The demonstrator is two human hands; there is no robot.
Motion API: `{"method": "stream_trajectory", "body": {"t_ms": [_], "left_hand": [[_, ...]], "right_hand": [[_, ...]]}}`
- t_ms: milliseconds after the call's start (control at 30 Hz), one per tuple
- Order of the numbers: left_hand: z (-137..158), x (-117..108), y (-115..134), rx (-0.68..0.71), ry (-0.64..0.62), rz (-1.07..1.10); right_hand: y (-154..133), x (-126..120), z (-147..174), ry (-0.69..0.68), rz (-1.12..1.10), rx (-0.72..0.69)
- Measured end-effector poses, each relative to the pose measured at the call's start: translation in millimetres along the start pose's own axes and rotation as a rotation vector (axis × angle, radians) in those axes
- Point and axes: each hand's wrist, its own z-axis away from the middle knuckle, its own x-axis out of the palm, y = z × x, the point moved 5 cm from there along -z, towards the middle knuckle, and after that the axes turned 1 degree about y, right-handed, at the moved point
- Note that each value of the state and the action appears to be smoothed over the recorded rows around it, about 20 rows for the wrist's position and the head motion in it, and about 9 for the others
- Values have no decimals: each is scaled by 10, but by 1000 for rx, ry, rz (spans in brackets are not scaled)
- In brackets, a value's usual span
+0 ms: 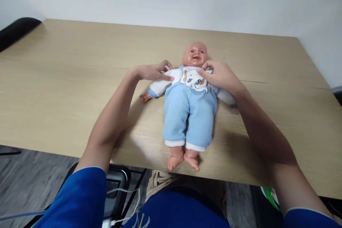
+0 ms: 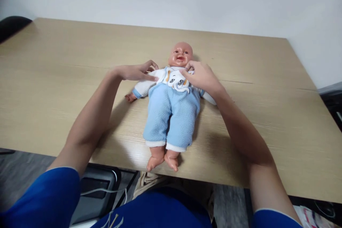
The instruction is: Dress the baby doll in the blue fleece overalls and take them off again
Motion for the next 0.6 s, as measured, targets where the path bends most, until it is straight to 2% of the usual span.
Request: {"method": "stream_trajectory", "body": {"t_ms": [133, 200, 267, 333, 367, 500, 600], "left_hand": [[88, -159, -9, 67, -12, -234], [160, -163, 120, 167, 90, -355], [248, -22, 369, 300, 255, -451], [325, 294, 683, 438, 385, -510], [336, 509, 832, 481, 395, -547], [196, 1397, 1249, 539, 196, -756], [22, 1727, 1328, 469, 124, -878]], "right_hand": [[215, -134, 373, 100, 61, -30], [385, -285, 686, 133, 142, -56], [620, -434, 1029, 132, 221, -29], [857, -552, 1346, 137, 240, -10], [966, -587, 1477, 132, 230, 4], [1252, -643, 1765, 158, 136, 86], [1308, -665, 1769, 220, 26, 150]]}}
